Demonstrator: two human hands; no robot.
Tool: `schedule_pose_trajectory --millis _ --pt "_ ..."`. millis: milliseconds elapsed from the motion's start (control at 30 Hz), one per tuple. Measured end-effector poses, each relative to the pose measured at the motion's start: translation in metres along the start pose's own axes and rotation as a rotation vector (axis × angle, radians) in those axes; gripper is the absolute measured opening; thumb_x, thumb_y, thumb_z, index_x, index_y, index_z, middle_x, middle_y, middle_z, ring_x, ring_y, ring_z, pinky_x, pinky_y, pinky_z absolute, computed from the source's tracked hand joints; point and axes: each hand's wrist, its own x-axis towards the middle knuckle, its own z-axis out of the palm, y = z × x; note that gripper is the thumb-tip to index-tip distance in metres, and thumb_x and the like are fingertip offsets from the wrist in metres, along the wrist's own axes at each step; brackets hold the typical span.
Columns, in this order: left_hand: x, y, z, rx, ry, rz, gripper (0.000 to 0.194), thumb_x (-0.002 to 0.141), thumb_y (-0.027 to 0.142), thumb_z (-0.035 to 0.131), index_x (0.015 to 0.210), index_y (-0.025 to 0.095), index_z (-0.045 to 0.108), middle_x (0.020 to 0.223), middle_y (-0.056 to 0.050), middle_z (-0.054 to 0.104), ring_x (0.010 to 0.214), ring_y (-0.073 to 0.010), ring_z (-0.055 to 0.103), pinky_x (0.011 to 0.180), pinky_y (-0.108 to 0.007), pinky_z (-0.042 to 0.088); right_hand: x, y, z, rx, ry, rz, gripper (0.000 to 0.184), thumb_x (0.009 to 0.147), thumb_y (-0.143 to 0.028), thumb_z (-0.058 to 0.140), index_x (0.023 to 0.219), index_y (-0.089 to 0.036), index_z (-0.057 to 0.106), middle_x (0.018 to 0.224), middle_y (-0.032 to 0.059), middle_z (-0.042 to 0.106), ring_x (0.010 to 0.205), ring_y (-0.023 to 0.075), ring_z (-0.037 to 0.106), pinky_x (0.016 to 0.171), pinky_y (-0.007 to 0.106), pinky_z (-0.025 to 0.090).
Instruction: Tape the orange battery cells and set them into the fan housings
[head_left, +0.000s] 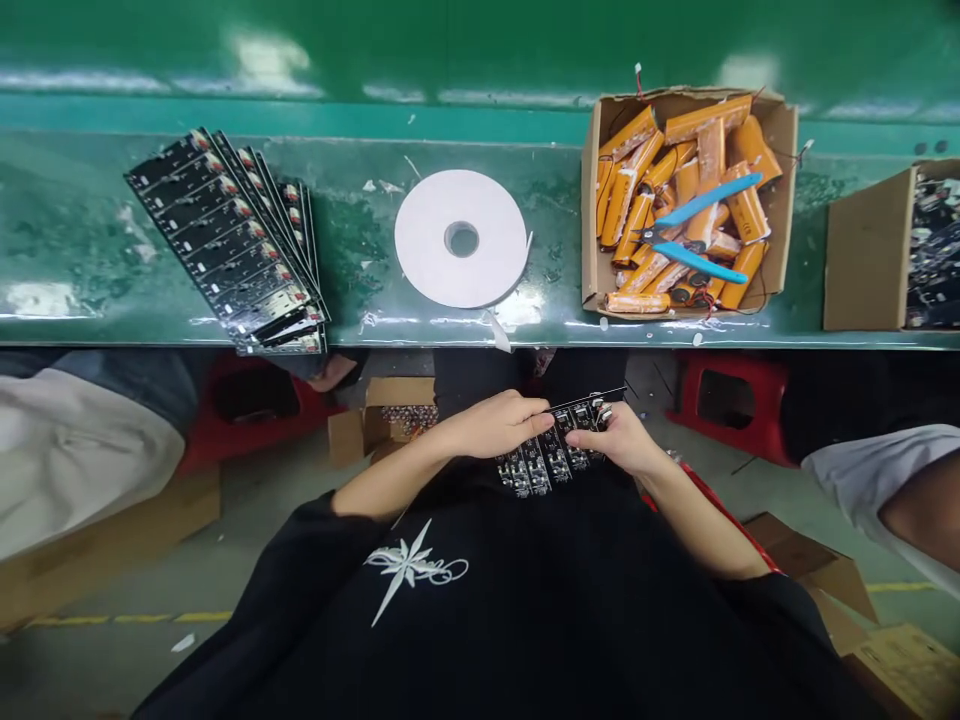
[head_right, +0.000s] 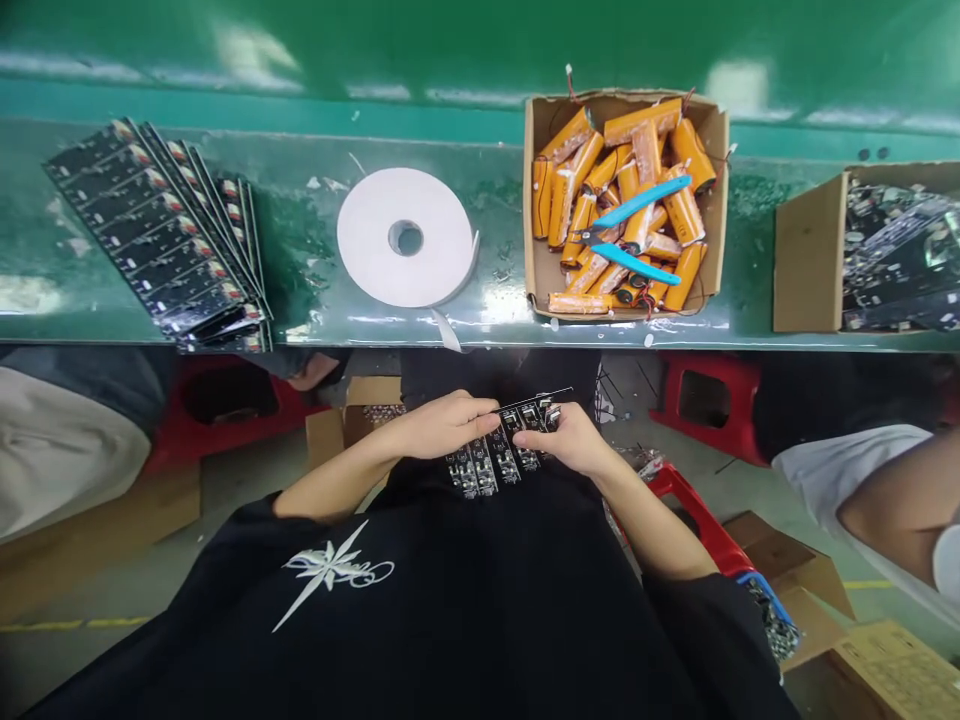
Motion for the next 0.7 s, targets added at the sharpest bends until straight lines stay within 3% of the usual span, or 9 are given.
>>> schedule_pose_trajectory --millis 133,200,267,333,433,533,633,700 --pt "0.022 -0.02 -0.003 -0.424 -0.168 0.028 0.069 0.086 0.087 0.06 0.069 0.021 0.051 0.061 0.003 0.045 0.059 -0.0129 0.039 0.059 -0.028 0.032 0.015 -0.005 -0.02 -0.311 0.027 -0.231 0.037 0.079 -0.052 0.094 0.075 -0.019 0.079 0.076 0.0046 0.077 0.066 0.0195 0.068 0.066 0.033 0.058" --pt "0.03 -0.026 -0.002 -0.571 -0.226 -0.03 0.071 0.078 0.089 0.067 0.069 0.02 0.057 0.061 0.003 0.046 0.059 -0.0128 0.04 0.058 -0.028 0.033 0.024 -0.005 -0.027 -0.394 0.114 -0.337 0.035 0.081 -0.054 0.091 0.078 -0.021 0.08 0.083 0.0069 0.08 0.076 0.0234 0.074 0.073 0.035 0.061" --pt "0.031 -0.028 -0.001 -0.608 -0.212 -0.055 0.07 0.077 0.088 0.068 0.07 0.019 0.058 0.062 0.002 0.047 0.06 -0.013 0.041 0.059 -0.029 0.035 0.029 0.0 -0.028 -0.339 0.17 -0.324 0.037 0.081 -0.058 0.091 0.086 -0.023 0.081 0.09 0.0084 0.082 0.085 0.0263 0.077 0.081 0.038 0.063" --pt "0.026 -0.023 0.0 -0.513 -0.097 -0.026 0.066 0.085 0.084 0.061 0.071 0.02 0.054 0.066 0.002 0.048 0.063 -0.0137 0.044 0.063 -0.029 0.039 0.028 0.01 -0.023 -0.155 0.13 -0.198 0.046 0.081 -0.065 0.089 0.094 -0.022 0.08 0.092 0.0084 0.082 0.084 0.0264 0.078 0.079 0.039 0.064" --pt "0.013 -0.009 0.003 -0.153 0.124 -0.025 0.053 0.103 0.067 0.048 0.077 0.021 0.053 0.069 0.002 0.052 0.067 -0.0149 0.049 0.07 -0.031 0.044 0.02 0.03 -0.005 0.109 0.038 -0.055 0.062 0.075 -0.074 0.09 0.103 -0.021 0.076 0.098 0.0074 0.081 0.086 0.0258 0.076 0.08 0.039 0.064" --pt "0.002 0.004 0.01 0.118 0.314 -0.048 0.033 0.105 0.051 0.052 0.106 0.02 0.062 0.09 -0.003 0.066 0.08 -0.0189 0.061 0.08 -0.034 0.051 0.014 0.04 0.012 0.187 -0.019 -0.032 0.077 0.061 -0.074 0.099 0.111 -0.021 0.075 0.105 0.0057 0.079 0.099 0.0264 0.074 0.09 0.038 0.061" --pt "-0.003 0.01 0.017 0.189 0.45 -0.006 0.047 0.102 0.049 0.056 0.137 0.017 0.055 0.121 -0.011 0.068 0.093 -0.0213 0.066 0.086 -0.038 0.056 0.014 0.037 0.02 0.21 0.025 0.002 0.071 0.056 -0.058 0.108 0.107 -0.021 0.074 0.1 0.0022 0.078 0.092 0.0226 0.071 0.086 0.034 0.059" --pt "-0.005 0.01 0.017 0.219 0.492 -0.001 0.046 0.104 0.049 0.053 0.137 0.017 0.056 0.128 -0.014 0.067 0.097 -0.0221 0.068 0.089 -0.038 0.057 0.015 0.031 0.02 0.237 0.101 0.006 0.059 0.061 -0.051 0.107 0.101 -0.021 0.075 0.096 0.001 0.079 0.086 0.0199 0.07 0.084 0.033 0.059"
